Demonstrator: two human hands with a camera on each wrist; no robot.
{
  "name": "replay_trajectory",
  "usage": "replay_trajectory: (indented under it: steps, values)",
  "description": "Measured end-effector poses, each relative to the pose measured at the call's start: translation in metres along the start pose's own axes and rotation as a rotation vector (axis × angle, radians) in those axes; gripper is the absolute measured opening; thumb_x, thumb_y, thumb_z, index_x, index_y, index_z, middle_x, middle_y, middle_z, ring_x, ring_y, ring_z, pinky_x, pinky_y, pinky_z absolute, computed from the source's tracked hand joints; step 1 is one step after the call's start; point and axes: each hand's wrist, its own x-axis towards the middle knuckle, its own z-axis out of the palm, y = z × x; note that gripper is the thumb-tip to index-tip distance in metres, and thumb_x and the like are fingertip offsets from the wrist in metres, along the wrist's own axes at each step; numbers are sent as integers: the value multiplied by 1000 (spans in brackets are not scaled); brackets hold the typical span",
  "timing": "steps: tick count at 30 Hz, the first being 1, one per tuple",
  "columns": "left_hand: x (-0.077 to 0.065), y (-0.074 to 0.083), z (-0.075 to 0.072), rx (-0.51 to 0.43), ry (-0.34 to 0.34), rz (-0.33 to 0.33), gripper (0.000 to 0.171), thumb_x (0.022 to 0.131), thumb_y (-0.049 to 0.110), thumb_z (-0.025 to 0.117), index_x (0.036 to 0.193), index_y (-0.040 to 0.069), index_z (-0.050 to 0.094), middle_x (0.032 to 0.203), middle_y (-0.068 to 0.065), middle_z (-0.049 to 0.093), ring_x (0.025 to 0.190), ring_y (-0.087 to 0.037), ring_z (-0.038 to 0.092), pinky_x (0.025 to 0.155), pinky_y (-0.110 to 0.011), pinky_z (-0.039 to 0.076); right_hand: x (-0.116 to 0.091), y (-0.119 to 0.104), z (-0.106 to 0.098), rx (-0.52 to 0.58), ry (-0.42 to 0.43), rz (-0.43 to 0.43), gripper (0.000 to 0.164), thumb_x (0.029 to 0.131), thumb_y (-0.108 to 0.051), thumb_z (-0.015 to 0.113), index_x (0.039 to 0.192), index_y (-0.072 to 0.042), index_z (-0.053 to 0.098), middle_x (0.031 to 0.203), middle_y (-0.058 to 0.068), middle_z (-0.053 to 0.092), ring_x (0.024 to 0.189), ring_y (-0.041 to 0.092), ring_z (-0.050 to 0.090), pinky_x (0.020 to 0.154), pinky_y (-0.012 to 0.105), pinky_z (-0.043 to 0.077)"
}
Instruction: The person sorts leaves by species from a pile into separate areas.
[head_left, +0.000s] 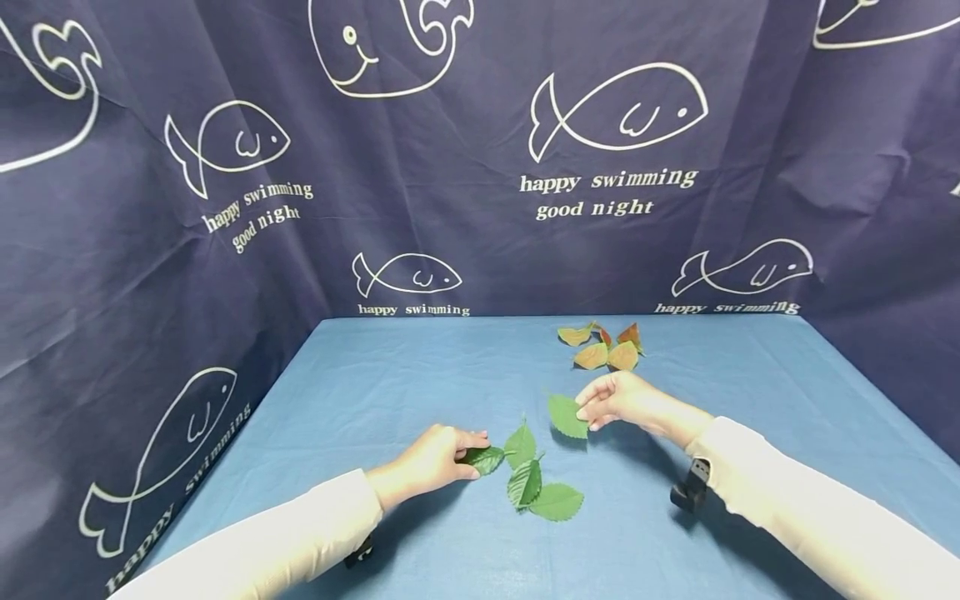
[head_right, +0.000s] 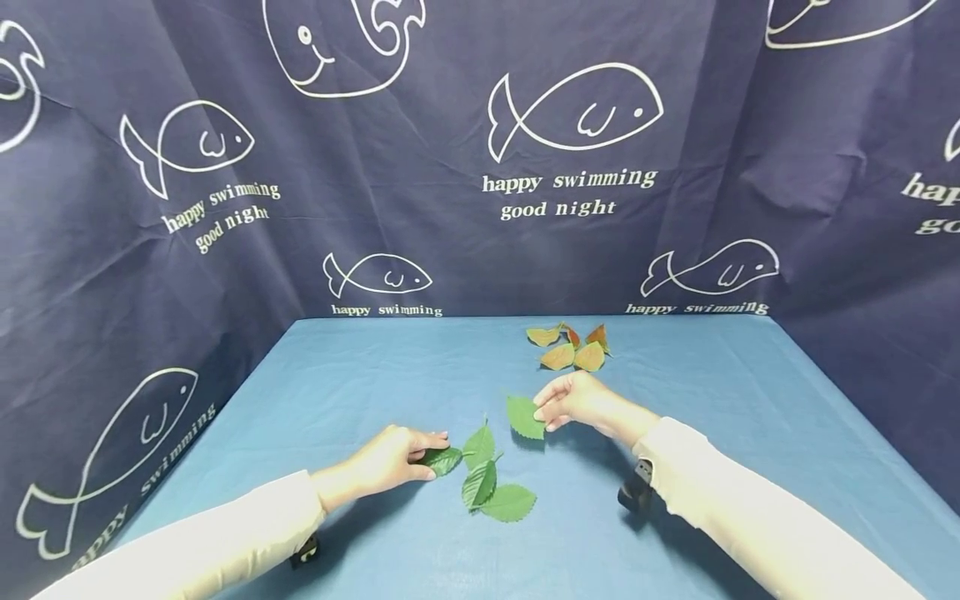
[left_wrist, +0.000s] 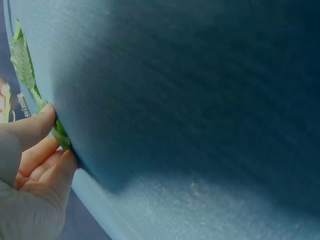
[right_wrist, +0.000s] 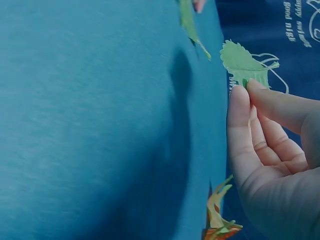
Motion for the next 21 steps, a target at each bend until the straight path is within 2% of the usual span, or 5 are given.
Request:
replay_trajectory:
  steps: [10, 16, 21]
  values:
    - [1, 3, -2, -6, 6, 10, 45, 82, 10, 77, 125, 5, 66, 133, -11, 61, 48, -6, 18, 49, -18, 24, 7, -4, -9, 3, 52, 1, 27, 86, 1, 67, 108, 16, 62, 84, 1, 72, 73, 11, 68, 76, 34, 60]
    - [-1, 3, -4, 4, -5, 6, 46, 82, 11, 77, 126, 5, 65, 134, -11, 60, 49, -7, 18, 52, -18, 27, 11, -6, -9, 40, 59, -5, 29, 87, 1, 67, 110, 17, 62, 82, -1, 72, 71, 10, 67, 75, 30, 59]
    - [-1, 1, -2, 0, 2, 4, 46, 82, 11, 77, 127, 7, 65, 134, -10, 60, 48, -7, 16, 49, -19, 24, 15, -10, -11, 70, 80, -6, 28, 87, 0, 67, 110, 16, 62, 83, -2, 72, 71, 10, 67, 75, 28, 59]
